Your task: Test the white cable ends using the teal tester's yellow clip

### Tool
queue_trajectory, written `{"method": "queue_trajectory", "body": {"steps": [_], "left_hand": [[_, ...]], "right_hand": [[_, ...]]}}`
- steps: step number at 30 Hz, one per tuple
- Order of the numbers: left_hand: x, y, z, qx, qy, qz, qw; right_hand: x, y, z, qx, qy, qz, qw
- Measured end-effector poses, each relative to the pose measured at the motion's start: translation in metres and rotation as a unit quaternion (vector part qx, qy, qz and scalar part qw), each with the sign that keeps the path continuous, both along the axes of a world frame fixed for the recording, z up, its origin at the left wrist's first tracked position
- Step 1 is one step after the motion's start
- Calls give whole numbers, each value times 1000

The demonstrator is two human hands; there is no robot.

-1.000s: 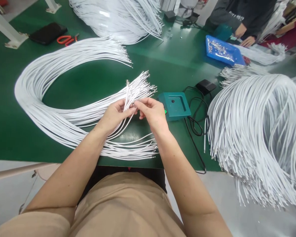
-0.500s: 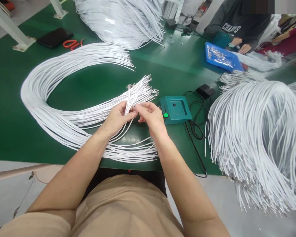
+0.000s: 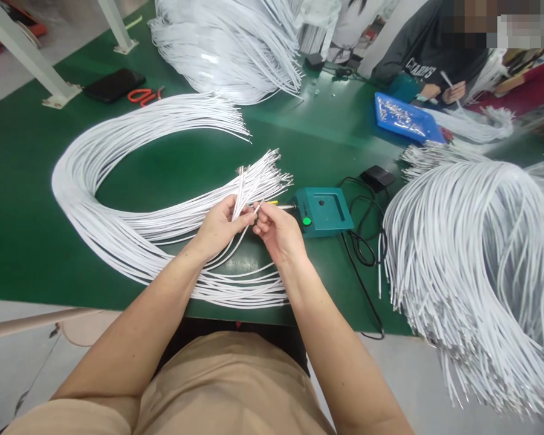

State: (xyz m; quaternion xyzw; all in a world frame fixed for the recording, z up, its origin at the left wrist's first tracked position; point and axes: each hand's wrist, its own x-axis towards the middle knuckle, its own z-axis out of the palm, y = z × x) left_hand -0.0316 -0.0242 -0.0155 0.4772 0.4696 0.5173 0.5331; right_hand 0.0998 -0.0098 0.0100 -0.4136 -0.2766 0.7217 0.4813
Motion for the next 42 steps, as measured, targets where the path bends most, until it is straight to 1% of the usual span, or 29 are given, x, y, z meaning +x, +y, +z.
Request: {"method": "queue_trajectory", "body": {"steps": [3, 7, 9, 11, 14, 16, 19, 22, 25, 29, 32, 34, 36, 38, 39, 40, 42], "left_hand": [[0, 0, 1, 2, 6, -4, 1000], [0, -1, 1, 8, 13, -7, 1000], [0, -1, 0, 9, 10, -8, 1000], [-1, -1, -1, 11, 10, -8, 1000], [-1, -1, 1, 15, 19, -13, 1000], [-1, -1, 2, 15, 19, -21, 999], [0, -2, 3, 17, 5, -39, 999], [0, -2, 4, 18, -1, -51, 999], [0, -3, 4, 15, -5, -53, 998], [0, -3, 3, 13, -11, -46, 999], [0, -3, 3, 13, -16, -41, 999], [0, -3, 3, 6, -38, -45, 998], [0, -4, 4, -19, -84, -62, 994], [0, -5, 6, -57, -138, -90, 985], [0, -6, 7, -76, -161, -102, 979], [0, -7, 8, -93, -179, -111, 973], [-2, -7, 11, -118, -202, -114, 966]], "right_hand": [[0, -1, 3, 16, -19, -5, 1000], [0, -3, 4, 56, -85, -43, 994], [0, -3, 4, 63, -87, -49, 993], [0, -2, 3, 40, -48, -27, 998], [2, -1, 3, -27, 23, 29, 999], [3, 0, 3, -32, 22, 37, 999], [6, 3, 2, 44, -48, 14, 998], [11, 7, 4, 113, -115, 34, 986], [16, 9, 8, 123, -160, 42, 979], [19, 8, 9, 117, -187, 1, 975], [16, 3, 3, 151, -211, -23, 965], [13, 0, -2, 191, -238, -40, 951], [10, -4, -7, 234, -273, -48, 932], [8, -8, -9, 280, -330, -50, 900], [7, -9, -10, 306, -369, -52, 876], [7, -10, -10, 336, -410, -56, 846], [9, -10, -11, 404, -485, -52, 774]]}}
